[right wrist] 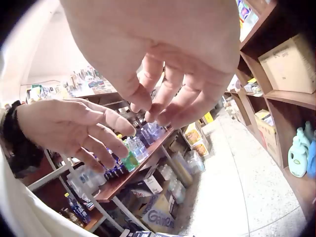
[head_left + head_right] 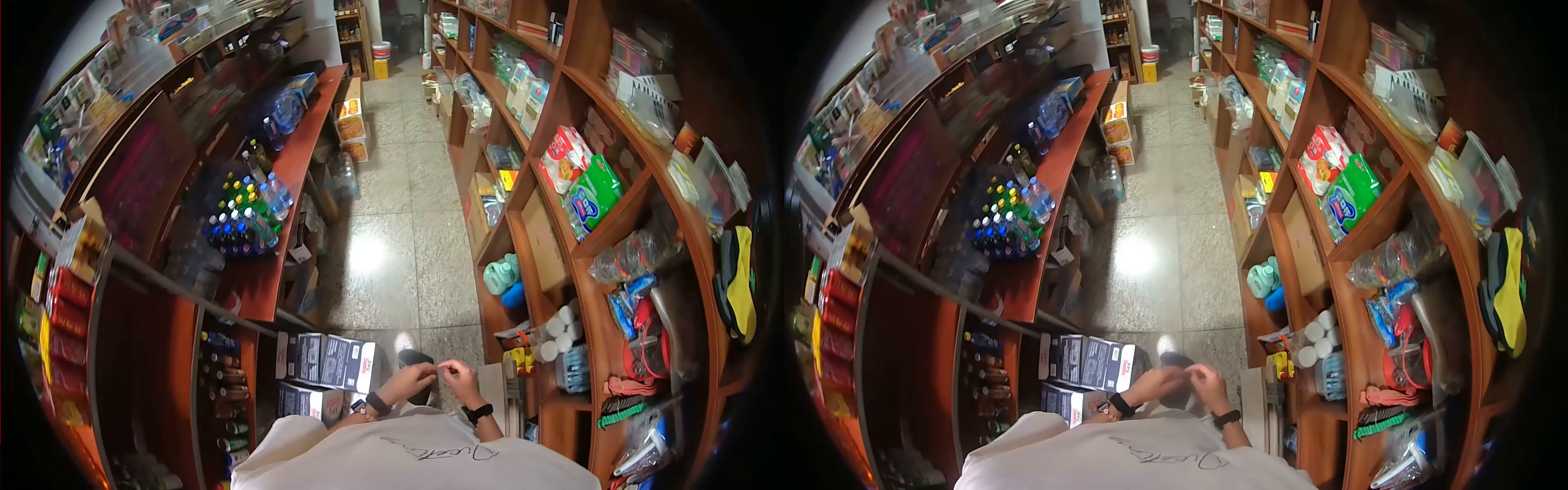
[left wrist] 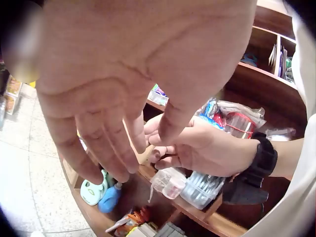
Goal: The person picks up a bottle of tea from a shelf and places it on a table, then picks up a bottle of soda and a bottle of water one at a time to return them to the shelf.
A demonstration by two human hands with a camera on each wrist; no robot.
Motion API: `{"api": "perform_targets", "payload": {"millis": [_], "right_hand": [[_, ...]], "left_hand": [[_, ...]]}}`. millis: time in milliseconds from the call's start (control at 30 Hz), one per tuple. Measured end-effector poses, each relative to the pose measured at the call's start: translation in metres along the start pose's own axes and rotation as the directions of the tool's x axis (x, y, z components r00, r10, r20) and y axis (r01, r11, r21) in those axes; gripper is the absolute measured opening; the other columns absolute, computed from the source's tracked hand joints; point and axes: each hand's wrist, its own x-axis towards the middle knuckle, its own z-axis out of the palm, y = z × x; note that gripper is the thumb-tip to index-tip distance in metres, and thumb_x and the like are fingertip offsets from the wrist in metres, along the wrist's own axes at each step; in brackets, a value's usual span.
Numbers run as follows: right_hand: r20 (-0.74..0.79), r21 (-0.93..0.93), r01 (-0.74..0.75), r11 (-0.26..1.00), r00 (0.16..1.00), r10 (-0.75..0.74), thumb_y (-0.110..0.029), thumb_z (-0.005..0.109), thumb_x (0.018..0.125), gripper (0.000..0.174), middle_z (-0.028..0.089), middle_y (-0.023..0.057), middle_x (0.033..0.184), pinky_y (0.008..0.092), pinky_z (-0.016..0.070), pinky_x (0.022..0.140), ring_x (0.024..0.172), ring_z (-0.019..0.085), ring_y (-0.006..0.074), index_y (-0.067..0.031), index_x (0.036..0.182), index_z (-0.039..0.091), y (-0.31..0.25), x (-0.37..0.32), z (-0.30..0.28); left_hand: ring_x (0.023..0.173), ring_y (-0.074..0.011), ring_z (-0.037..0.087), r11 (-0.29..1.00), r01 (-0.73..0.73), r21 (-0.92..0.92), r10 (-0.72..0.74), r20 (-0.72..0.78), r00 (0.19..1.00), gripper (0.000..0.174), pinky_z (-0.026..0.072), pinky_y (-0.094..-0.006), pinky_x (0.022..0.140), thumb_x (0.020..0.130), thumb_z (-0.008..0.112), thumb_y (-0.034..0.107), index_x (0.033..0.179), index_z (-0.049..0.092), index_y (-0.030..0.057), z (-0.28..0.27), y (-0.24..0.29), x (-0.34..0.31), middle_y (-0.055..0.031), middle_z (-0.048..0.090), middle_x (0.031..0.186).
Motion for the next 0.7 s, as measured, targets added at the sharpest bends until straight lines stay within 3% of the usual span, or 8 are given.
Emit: {"api": "perform_targets", "payload": {"millis": [33, 67, 200, 300, 367, 467, 600, 700], "right_hand": [[0.026, 0.007, -0.041, 0.999, 0.999, 0.040, -0.005, 0.063, 0.088, 0.013, 0.070, 0.0110, 0.090, 0.0299, 0.0532, 0.070, 0.079, 0.069, 0.0201, -0.0046, 0.098, 0.070, -0.003, 0.020, -0.002], [0.013, -0.024, 0.022, 0.999, 1.000, -0.022, -0.005, 0.062, 0.088, 0.013, 0.070, 0.0116, 0.092, 0.0301, 0.0534, 0.071, 0.081, 0.069, 0.0202, -0.0037, 0.099, 0.069, 0.000, 0.044, -0.002], [0.163, -0.036, 0.055, 0.998, 0.986, -0.048, -0.007, 0.061, 0.088, 0.014, 0.071, 0.0120, 0.094, 0.0308, 0.0538, 0.073, 0.083, 0.069, 0.0196, -0.0023, 0.100, 0.069, -0.046, 0.146, -0.017], [0.134, -0.007, 0.160, 0.987, 0.978, -0.157, -0.008, 0.061, 0.089, 0.015, 0.071, 0.0118, 0.095, 0.0308, 0.0535, 0.073, 0.086, 0.069, 0.0189, -0.0030, 0.101, 0.069, -0.066, 0.224, -0.005], [0.179, 0.003, 0.141, 0.990, 0.974, -0.139, -0.008, 0.061, 0.089, 0.015, 0.072, 0.0118, 0.094, 0.0312, 0.0530, 0.073, 0.087, 0.069, 0.0199, -0.0036, 0.101, 0.069, -0.080, 0.267, 0.005], [0.219, -0.070, 0.230, 0.971, 0.953, -0.210, -0.008, 0.063, 0.087, 0.013, 0.072, 0.0112, 0.093, 0.0333, 0.0521, 0.075, 0.088, 0.068, 0.0239, -0.0050, 0.098, 0.071, -0.086, 0.316, 0.016], [0.266, 0.030, 0.323, 0.946, 0.909, -0.319, -0.007, 0.064, 0.086, 0.011, 0.070, 0.0120, 0.090, 0.0345, 0.0514, 0.074, 0.085, 0.067, 0.0273, -0.0049, 0.094, 0.071, -0.095, 0.352, 0.045], [0.296, 0.056, 0.335, 0.940, 0.894, -0.336, -0.007, 0.064, 0.085, 0.010, 0.070, 0.0128, 0.088, 0.0350, 0.0514, 0.073, 0.084, 0.066, 0.0281, -0.0049, 0.093, 0.071, -0.099, 0.378, 0.055]], "left_hand": [[0.099, -0.0369, 0.064, 1.000, 0.023, -0.010, -0.023, -0.017, 1.000, 0.030, 0.0514, -0.0413, 0.084, 0.092, 0.057, 0.024, 0.118, 0.063, 0.0083, -0.015, -0.004, 0.018, -0.0174, 0.066, 0.111], [0.096, -0.0339, 0.068, 0.996, 0.088, 0.009, -0.088, -0.022, 0.996, 0.033, 0.0524, -0.0403, 0.081, 0.093, 0.060, 0.026, 0.117, 0.064, 0.0047, -0.031, -0.007, 0.037, -0.0182, 0.070, 0.105], [0.091, -0.0321, 0.068, 0.999, 0.046, 0.007, -0.044, -0.185, 0.982, 0.034, 0.0529, -0.0388, 0.079, 0.093, 0.061, 0.028, 0.117, 0.064, 0.0044, -0.101, -0.013, 0.098, -0.0180, 0.070, 0.102], [0.089, -0.0306, 0.068, 0.998, -0.058, -0.034, 0.045, -0.318, 0.947, 0.035, 0.0532, -0.0378, 0.079, 0.094, 0.060, 0.029, 0.118, 0.063, 0.0050, -0.153, -0.021, 0.135, -0.0170, 0.070, 0.100], [0.089, -0.0305, 0.068, 1.000, -0.014, -0.022, 0.006, -0.324, 0.946, 0.035, 0.0532, -0.0382, 0.079, 0.094, 0.061, 0.029, 0.119, 0.063, 0.0044, -0.186, -0.029, 0.152, -0.0164, 0.070, 0.099], [0.089, -0.0298, 0.069, 0.997, -0.028, -0.068, -0.003, -0.414, 0.910, 0.032, 0.0532, -0.0367, 0.079, 0.093, 0.062, 0.024, 0.118, 0.063, 0.0027, -0.214, -0.035, 0.168, -0.0164, 0.070, 0.098], [0.091, -0.0289, 0.069, 0.995, 0.060, -0.085, -0.090, -0.401, 0.911, 0.031, 0.0532, -0.0363, 0.079, 0.093, 0.062, 0.023, 0.116, 0.064, 0.0025, -0.236, -0.062, 0.177, -0.0166, 0.071, 0.100], [0.100, -0.0281, 0.068, 0.941, 0.278, -0.191, -0.323, -0.272, 0.906, 0.033, 0.0518, -0.0354, 0.087, 0.093, 0.062, 0.023, 0.119, 0.064, 0.0019, -0.251, -0.080, 0.193, -0.0164, 0.069, 0.110]]}}
